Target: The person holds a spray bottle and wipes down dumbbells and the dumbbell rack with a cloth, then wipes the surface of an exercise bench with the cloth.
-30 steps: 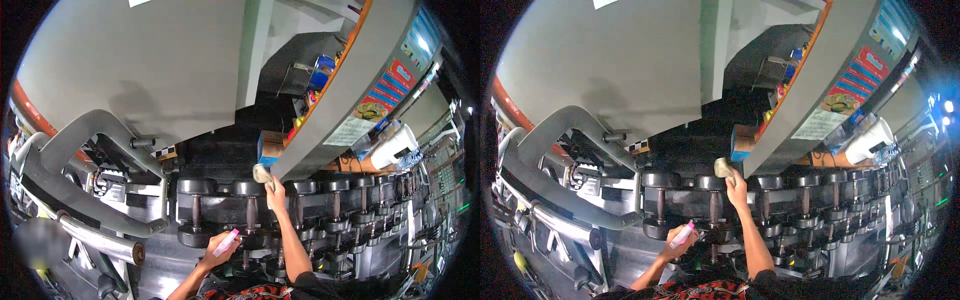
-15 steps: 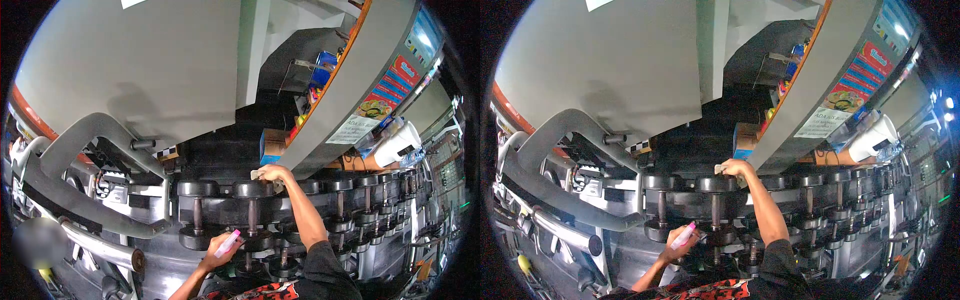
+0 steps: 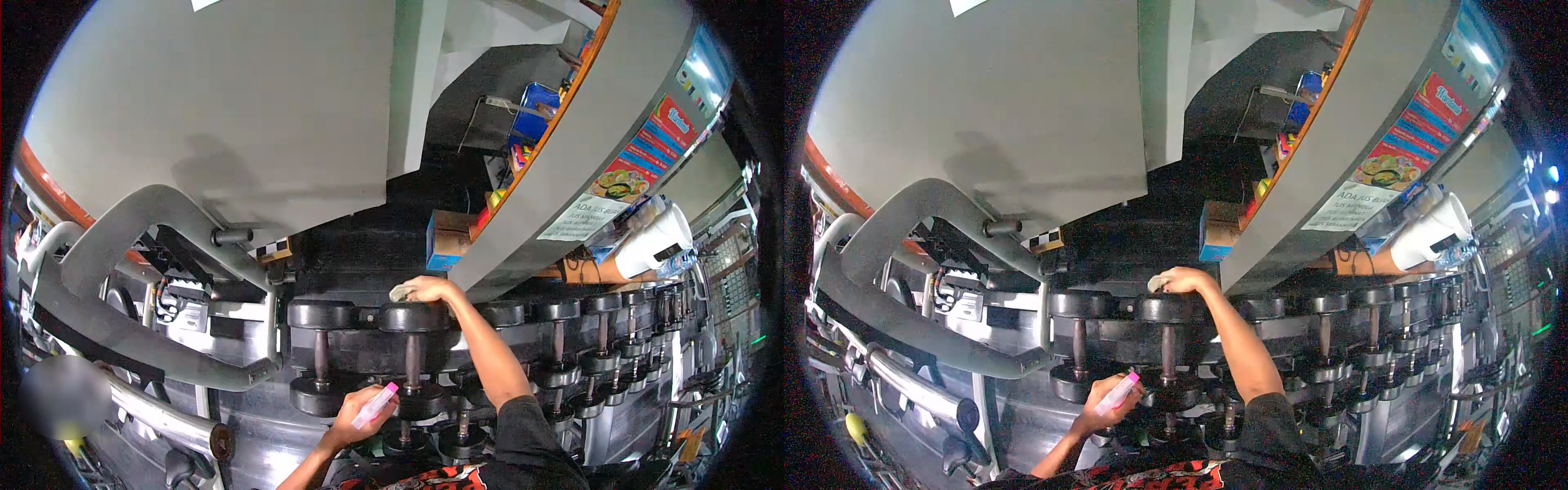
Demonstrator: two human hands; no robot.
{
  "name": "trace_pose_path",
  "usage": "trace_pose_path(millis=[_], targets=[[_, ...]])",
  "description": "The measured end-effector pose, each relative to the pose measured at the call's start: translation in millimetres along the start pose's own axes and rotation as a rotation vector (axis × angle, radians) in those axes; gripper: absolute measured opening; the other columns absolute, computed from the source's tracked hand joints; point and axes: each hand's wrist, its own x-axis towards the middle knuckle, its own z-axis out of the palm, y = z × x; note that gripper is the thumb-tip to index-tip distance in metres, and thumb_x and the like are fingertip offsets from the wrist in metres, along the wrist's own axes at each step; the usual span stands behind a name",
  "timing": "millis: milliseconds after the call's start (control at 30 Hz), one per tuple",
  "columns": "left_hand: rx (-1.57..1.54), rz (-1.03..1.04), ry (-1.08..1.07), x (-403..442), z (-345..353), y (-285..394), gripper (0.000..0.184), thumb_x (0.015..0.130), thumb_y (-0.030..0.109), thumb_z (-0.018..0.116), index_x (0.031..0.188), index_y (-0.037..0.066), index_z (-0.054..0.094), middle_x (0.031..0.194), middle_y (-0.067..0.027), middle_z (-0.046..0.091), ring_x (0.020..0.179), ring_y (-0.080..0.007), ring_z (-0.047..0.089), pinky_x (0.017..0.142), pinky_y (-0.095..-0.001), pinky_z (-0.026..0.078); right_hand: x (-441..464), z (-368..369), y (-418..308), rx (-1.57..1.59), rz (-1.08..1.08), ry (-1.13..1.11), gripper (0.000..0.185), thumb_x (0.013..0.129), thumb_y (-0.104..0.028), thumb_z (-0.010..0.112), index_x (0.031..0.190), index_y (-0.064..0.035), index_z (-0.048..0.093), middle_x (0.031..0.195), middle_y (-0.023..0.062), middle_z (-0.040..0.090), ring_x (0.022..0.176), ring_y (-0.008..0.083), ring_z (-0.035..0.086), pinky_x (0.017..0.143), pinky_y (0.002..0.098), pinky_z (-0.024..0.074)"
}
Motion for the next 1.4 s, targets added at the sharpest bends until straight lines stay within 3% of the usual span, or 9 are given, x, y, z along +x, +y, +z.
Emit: trace_pose_path(millis=[300, 467, 533, 733, 800, 867, 1033, 1267, 1400], targets=[[0.076, -0.017, 0.052, 2, -16, 2, 0.01, 0.08, 0.002, 0.064, 0.089, 0.0, 0.063, 0.08, -0.0129, 0.063, 0.072, -0.0246, 0.064, 0.066, -0.0306, 0.05, -60, -66, -55, 0.278, 0.107, -0.067, 0.048, 0.091, -0.016, 0.056, 0.135, -0.007, 0.041, 0.099, 0.0041, 0.06, 0.084, 0.0102, 0.055, 0.063, 0.0262, 0.0476], [0.093, -0.015, 0.085, 0, -21, 8, 0.009, 0.079, 0.002, 0.065, 0.088, -0.001, 0.063, 0.081, -0.0135, 0.064, 0.073, -0.0254, 0.064, 0.067, -0.0316, 0.05, 8, -30, 16, 0.184, 0.285, 0.033, 0.039, 0.085, -0.024, 0.057, 0.122, -0.0096, 0.056, 0.105, 0.0082, 0.065, 0.087, 0.0182, 0.06, 0.076, 0.0326, 0.048], [0.117, 0.014, 0.076, -3, -20, 8, 0.009, 0.08, 0.002, 0.065, 0.088, -0.001, 0.063, 0.082, -0.0134, 0.064, 0.073, -0.0256, 0.064, 0.067, -0.0316, 0.05, 65, 8, 62, -0.127, 0.045, -0.157, 0.036, 0.081, -0.029, 0.057, 0.112, -0.0097, 0.062, 0.105, 0.0107, 0.066, 0.088, 0.0228, 0.06, 0.077, 0.0362, 0.0471], [0.072, -0.044, 0.115, -15, -23, 1, 0.01, 0.08, 0.005, 0.066, 0.088, -0.001, 0.063, 0.084, -0.0133, 0.064, 0.075, -0.025, 0.064, 0.068, -0.0315, 0.05, 36, -8, -74, -0.053, 0.133, -0.294, 0.033, 0.08, -0.02, 0.056, 0.111, -0.0097, 0.063, 0.103, 0.0093, 0.066, 0.088, 0.0196, 0.058, 0.078, 0.0343, 0.0452], [0.047, -0.024, 0.136, -15, -23, 1, 0.01, 0.08, 0.005, 0.066, 0.088, 0.0, 0.063, 0.082, -0.0125, 0.063, 0.073, -0.0234, 0.064, 0.067, -0.0307, 0.05, 23, -14, -88, -0.098, 0.105, -0.284, 0.04, 0.084, -0.02, 0.057, 0.124, -0.0137, 0.055, 0.116, 0.0112, 0.062, 0.105, 0.0226, 0.057, 0.088, 0.0342, 0.0443], [0.112, -0.041, 0.107, -16, -24, 7, 0.009, 0.08, 0.004, 0.066, 0.087, 0.0, 0.063, 0.08, -0.0119, 0.063, 0.071, -0.0219, 0.064, 0.065, -0.0298, 0.049, 2, -16, -91, -0.03, -0.144, -0.248, 0.038, 0.081, -0.007, 0.055, 0.119, -0.0117, 0.058, 0.114, 0.0107, 0.063, 0.106, 0.0253, 0.058, 0.088, 0.0334, 0.0453], [0.076, 0.032, 0.102, -20, -20, 7, 0.009, 0.08, 0.003, 0.066, 0.087, 0.0, 0.062, 0.079, -0.0112, 0.062, 0.07, -0.0207, 0.063, 0.064, -0.0293, 0.049, -86, 30, -115, -0.222, -0.514, 0.439, 0.048, 0.069, 0.011, 0.049, 0.11, -0.0092, 0.064, 0.117, 0.0106, 0.059, 0.109, 0.0288, 0.055, 0.093, 0.0349, 0.0442], [0.031, 0.191, 0.081, -37, -19, 15, 0.01, 0.08, 0.002, 0.066, 0.089, 0.001, 0.062, 0.08, -0.0105, 0.063, 0.07, -0.0205, 0.064, 0.065, -0.0287, 0.05, -138, 156, -76, 0.136, 0.157, 1.079, 0.036, 0.083, 0.002, 0.052, 0.117, -0.0084, 0.058, 0.121, 0.0153, 0.058, 0.111, 0.0319, 0.056, 0.091, 0.04, 0.0443], [-0.014, -0.104, 0.065, -59, -21, 4, 0.01, 0.08, 0.004, 0.066, 0.089, 0.002, 0.062, 0.083, -0.0099, 0.064, 0.074, -0.0211, 0.064, 0.067, -0.0292, 0.05, -122, 193, -30, 0.557, 0.471, 1.209, 0.031, 0.092, -0.011, 0.05, 0.122, -0.0056, 0.053, 0.115, 0.0157, 0.061, 0.1, 0.0295, 0.061, 0.083, 0.0369, 0.0471]])
